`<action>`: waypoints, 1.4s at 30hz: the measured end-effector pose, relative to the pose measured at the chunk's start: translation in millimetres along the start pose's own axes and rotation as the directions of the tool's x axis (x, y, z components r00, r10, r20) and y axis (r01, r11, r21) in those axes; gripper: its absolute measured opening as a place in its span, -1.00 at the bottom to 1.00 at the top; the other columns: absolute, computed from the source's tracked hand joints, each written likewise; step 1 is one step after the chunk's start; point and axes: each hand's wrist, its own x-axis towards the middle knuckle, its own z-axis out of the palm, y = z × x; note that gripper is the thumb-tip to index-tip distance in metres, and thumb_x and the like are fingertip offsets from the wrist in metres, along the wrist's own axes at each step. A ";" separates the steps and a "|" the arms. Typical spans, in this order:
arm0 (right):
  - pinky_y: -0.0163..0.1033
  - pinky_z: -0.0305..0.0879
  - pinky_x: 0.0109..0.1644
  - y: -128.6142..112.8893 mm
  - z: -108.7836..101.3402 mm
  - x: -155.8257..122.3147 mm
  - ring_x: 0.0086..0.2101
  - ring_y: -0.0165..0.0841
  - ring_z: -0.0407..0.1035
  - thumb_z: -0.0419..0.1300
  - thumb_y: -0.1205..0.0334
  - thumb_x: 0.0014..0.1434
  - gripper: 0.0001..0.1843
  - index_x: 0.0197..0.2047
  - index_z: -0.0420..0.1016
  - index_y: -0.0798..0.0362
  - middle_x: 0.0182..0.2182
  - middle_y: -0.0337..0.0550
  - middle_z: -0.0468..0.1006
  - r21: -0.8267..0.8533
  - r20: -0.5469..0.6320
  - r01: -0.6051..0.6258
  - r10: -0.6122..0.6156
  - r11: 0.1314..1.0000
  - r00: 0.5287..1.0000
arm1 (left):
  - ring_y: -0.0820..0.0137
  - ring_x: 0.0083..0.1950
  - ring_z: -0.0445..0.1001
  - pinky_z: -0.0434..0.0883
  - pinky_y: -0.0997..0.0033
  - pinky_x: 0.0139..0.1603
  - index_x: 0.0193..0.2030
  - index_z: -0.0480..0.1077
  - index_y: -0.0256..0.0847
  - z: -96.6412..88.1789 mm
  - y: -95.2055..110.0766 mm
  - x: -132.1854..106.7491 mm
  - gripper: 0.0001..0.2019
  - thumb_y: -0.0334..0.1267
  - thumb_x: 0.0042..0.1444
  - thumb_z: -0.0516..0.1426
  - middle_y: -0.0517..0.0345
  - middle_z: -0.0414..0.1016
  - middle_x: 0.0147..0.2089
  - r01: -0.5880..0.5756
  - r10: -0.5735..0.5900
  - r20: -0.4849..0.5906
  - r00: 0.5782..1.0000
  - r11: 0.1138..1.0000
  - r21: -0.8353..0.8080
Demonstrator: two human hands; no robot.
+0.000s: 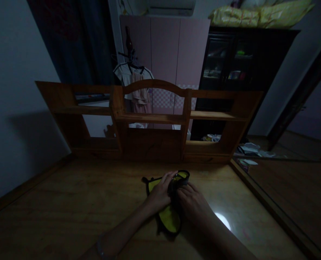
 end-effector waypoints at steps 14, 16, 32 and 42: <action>-0.03 0.18 0.14 12.1 5.6 3.3 -0.07 -0.20 0.33 0.14 0.40 0.22 -0.86 -0.15 0.42 0.06 -0.18 -0.08 0.52 0.077 -0.030 0.037 -0.034 0.996 0.999 | 0.25 0.22 0.30 0.30 0.24 0.23 0.32 0.04 -0.05 0.5 -3.9 1.4 -0.22 -0.53 -0.06 0.13 0.04 0.18 0.27 -0.019 0.019 -0.012 1.000 1.000 0.007; -0.04 0.20 0.11 12.8 4.6 3.6 -0.08 -0.19 0.32 0.13 0.41 0.22 -0.87 -0.16 0.41 0.06 -0.17 -0.08 0.51 0.086 -0.031 0.019 -0.016 0.996 0.999 | 0.26 0.22 0.31 0.31 0.24 0.22 0.33 0.03 -0.03 -0.2 -2.8 0.9 -0.22 -0.52 -0.05 0.13 0.05 0.18 0.28 -0.022 0.022 0.006 1.000 1.000 0.016; 0.08 0.02 0.32 22.9 -13.3 1.0 0.10 -0.19 0.28 0.15 0.30 0.25 -0.69 0.07 0.38 0.01 0.05 -0.09 0.47 0.013 0.017 0.192 -0.192 0.981 0.981 | 0.20 0.17 0.33 0.31 0.18 0.19 0.23 0.08 -0.09 -5.1 2.7 1.0 -0.30 -0.46 -0.10 0.16 0.02 0.25 0.19 -0.017 0.012 0.045 0.999 0.995 0.099; 0.19 -0.23 0.39 12.8 -9.4 -0.9 0.17 -0.18 0.22 0.07 0.36 0.26 -0.53 0.23 0.20 0.04 0.12 -0.02 0.41 0.002 0.009 0.116 -0.116 0.993 0.993 | 0.19 0.20 0.30 0.29 0.15 0.21 0.23 0.06 -0.10 -3.8 -7.5 -0.4 -0.27 -0.41 -0.13 0.20 0.02 0.25 0.20 0.006 -0.008 0.017 1.000 0.994 0.109</action>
